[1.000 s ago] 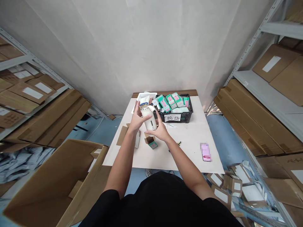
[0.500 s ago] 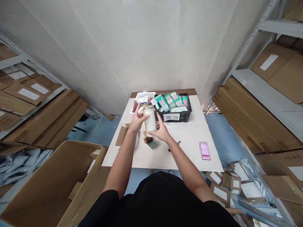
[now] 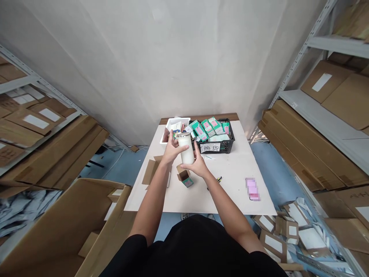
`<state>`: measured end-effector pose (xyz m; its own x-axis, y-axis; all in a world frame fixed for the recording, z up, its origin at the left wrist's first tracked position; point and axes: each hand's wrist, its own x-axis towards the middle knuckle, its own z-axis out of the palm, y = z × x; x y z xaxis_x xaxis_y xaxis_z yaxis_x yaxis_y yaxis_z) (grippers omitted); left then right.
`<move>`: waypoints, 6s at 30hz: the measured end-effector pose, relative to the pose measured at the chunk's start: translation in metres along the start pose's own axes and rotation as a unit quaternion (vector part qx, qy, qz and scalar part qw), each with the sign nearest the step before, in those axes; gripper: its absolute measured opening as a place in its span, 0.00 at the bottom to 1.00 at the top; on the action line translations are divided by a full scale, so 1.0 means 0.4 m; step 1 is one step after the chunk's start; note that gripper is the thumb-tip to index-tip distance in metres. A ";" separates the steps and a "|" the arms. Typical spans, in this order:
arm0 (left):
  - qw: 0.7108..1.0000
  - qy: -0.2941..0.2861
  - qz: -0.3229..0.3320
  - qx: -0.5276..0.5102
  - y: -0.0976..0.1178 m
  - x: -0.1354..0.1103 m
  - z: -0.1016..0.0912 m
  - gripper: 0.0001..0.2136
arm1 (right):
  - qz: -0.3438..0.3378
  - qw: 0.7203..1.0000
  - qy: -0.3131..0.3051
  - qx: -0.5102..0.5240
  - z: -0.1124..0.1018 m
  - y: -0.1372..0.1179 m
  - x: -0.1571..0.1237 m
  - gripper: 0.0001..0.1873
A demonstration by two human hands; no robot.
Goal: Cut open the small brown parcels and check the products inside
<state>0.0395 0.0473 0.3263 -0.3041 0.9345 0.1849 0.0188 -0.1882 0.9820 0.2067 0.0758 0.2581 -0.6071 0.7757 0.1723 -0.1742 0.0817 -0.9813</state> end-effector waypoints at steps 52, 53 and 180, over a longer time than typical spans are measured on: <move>0.877 0.019 -0.065 0.475 -0.440 -0.211 -0.160 0.17 | 0.325 0.910 0.085 -0.242 0.112 0.602 -0.045 0.17; 0.865 0.003 -0.078 0.496 -0.452 -0.217 -0.159 0.18 | 0.324 0.911 0.086 -0.240 0.116 0.607 -0.047 0.17; 0.950 -0.224 -0.106 0.192 -0.771 -0.227 -0.341 0.27 | 0.130 0.932 0.234 -0.244 0.226 0.660 -0.138 0.17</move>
<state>-0.0685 -0.0207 0.0011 0.0935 0.9901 -0.1050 0.3734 0.0629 0.9255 0.1240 -0.0021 -0.0028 -0.1550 0.9877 -0.0205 0.3737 0.0395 -0.9267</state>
